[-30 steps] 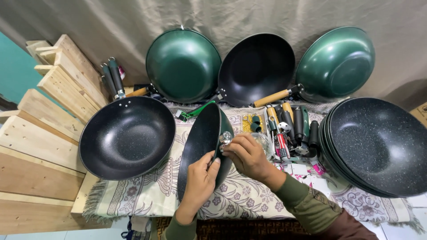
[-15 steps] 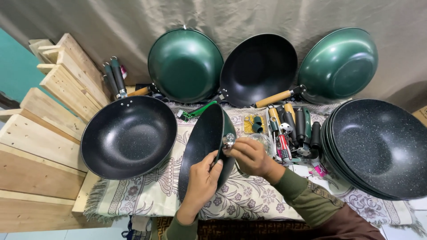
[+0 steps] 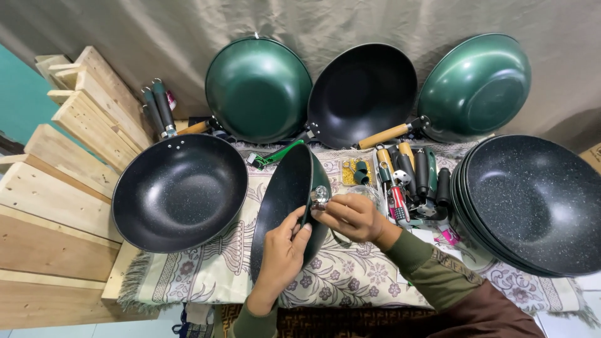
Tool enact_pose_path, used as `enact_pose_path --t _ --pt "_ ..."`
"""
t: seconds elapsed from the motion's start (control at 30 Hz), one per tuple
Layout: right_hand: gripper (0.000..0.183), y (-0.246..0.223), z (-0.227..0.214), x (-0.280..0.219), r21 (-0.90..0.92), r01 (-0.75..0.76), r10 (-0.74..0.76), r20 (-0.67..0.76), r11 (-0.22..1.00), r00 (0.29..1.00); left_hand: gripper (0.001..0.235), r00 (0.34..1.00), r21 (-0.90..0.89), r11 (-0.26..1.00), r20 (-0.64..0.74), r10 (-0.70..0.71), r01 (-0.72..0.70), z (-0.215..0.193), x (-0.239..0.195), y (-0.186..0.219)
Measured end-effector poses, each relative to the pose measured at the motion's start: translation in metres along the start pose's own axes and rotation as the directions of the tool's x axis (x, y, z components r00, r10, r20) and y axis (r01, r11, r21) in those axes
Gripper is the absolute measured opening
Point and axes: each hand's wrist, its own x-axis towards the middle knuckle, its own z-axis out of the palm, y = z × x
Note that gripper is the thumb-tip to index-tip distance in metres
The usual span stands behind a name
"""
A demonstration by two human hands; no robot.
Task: Assembling a handle onto a wok using a screwdriver and screws.
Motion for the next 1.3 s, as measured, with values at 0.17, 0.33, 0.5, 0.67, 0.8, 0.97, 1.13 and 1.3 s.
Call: enact_pose_path --t 0.17,0.33,0.5,0.67,0.8,0.97,1.13,1.3 --pt "0.018 -0.013 0.013 -0.007 0.041 -0.171 0.173 -0.046 0.984 0.984 0.036 1.000 0.002 1.000 0.007 -0.026 0.026 -0.001 0.000 0.002" --pt "0.021 -0.034 0.012 0.003 0.148 -0.409 0.416 -0.017 0.900 0.909 0.035 0.999 -0.007 0.999 -0.002 -0.033 0.033 0.000 0.000 0.000" --pt "0.012 -0.020 0.012 -0.006 0.097 -0.287 0.293 -0.044 0.953 0.955 0.034 1.000 0.001 1.000 -0.012 -0.026 0.026 0.002 0.000 -0.001" --pt "0.015 -0.014 0.012 -0.010 0.030 -0.209 0.210 -0.013 0.977 0.978 0.034 1.000 -0.007 1.000 -0.007 -0.011 0.011 -0.001 0.001 -0.002" --pt "0.013 -0.027 0.013 -0.002 0.147 -0.363 0.368 -0.002 0.920 0.930 0.032 1.000 -0.026 0.999 -0.011 -0.028 0.027 -0.002 0.001 -0.001" --pt "0.013 -0.051 0.020 0.004 0.261 -0.591 0.612 -0.002 0.764 0.791 0.031 0.999 -0.026 0.999 -0.029 -0.020 0.019 0.002 0.002 0.001" --pt "0.012 -0.064 0.021 0.012 0.297 -0.738 0.774 -0.005 0.606 0.633 0.031 0.999 -0.017 1.000 -0.042 -0.001 0.001 0.005 0.002 0.000" --pt "0.018 -0.049 0.017 0.007 0.025 -0.497 0.496 -0.115 0.867 0.861 0.032 0.999 0.013 1.000 -0.048 0.003 -0.002 0.006 0.003 0.002"
